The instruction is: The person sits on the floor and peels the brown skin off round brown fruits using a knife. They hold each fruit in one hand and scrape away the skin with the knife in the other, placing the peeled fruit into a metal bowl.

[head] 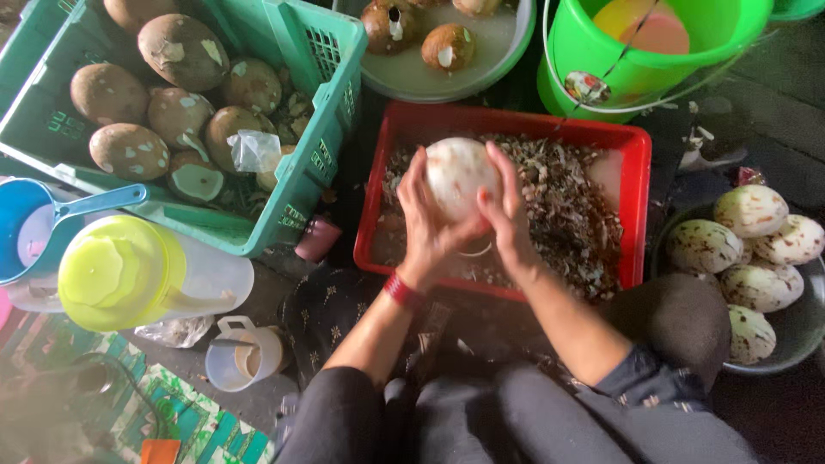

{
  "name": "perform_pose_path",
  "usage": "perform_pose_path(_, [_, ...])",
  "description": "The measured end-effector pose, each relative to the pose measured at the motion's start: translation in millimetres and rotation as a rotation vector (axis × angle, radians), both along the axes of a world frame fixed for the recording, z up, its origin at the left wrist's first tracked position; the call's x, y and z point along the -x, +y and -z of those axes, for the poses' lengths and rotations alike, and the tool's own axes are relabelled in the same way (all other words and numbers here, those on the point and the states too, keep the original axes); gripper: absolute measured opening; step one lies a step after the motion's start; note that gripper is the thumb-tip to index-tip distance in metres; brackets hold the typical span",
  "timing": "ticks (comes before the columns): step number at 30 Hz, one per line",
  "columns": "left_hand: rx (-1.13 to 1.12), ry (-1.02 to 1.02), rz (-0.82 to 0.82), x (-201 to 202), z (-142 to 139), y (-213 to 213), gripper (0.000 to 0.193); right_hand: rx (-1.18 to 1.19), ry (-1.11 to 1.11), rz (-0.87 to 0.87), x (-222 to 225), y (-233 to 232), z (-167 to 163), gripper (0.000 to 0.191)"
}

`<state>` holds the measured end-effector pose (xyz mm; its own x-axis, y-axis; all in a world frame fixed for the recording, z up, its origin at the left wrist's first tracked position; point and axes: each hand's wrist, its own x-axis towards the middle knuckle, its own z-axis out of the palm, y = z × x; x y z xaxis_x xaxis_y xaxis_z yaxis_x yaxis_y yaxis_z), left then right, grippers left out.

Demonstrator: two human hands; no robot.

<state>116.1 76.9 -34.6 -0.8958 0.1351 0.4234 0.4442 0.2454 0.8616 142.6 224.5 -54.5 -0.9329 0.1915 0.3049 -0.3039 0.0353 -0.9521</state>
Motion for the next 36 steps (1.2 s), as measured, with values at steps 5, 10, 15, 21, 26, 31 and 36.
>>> perform_pose_path(5, [0.116, 0.221, -0.117, 114.9, -12.7, 18.2, 0.11, 0.049, 0.185, -0.018, 138.1, 8.4, -4.2, 0.06])
perform_pose_path(10, [0.515, 0.248, -0.315, 203.9, -17.4, 31.5, 0.094, -0.072, 0.184, -0.005, 237.6, 21.4, 17.5, 0.039])
perform_pose_path(15, [0.767, -0.096, -0.174, 271.9, 2.0, 37.3, 0.101, -0.863, -0.173, -0.056, 276.8, 47.8, 34.1, 0.026])
perform_pose_path(21, [0.32, 0.274, -0.082, 298.3, 37.3, 47.3, 0.109, -1.389, -0.587, -0.024, 311.1, 41.2, 43.3, 0.028])
perform_pose_path(26, [0.879, -0.283, -0.295, 307.6, 27.9, 34.8, 0.091, -1.412, -0.44, 0.14, 316.4, 36.2, 46.6, 0.026])
perform_pose_path(31, [0.816, -0.316, -0.439, 315.6, 7.6, 39.8, 0.059, -0.641, -0.145, 0.312, 317.1, 42.3, 45.3, 0.042])
perform_pose_path(36, [0.663, -0.406, -0.414, 311.8, 13.3, 47.4, 0.082, -0.805, -0.491, 0.131, 316.2, 43.4, 39.6, 0.069])
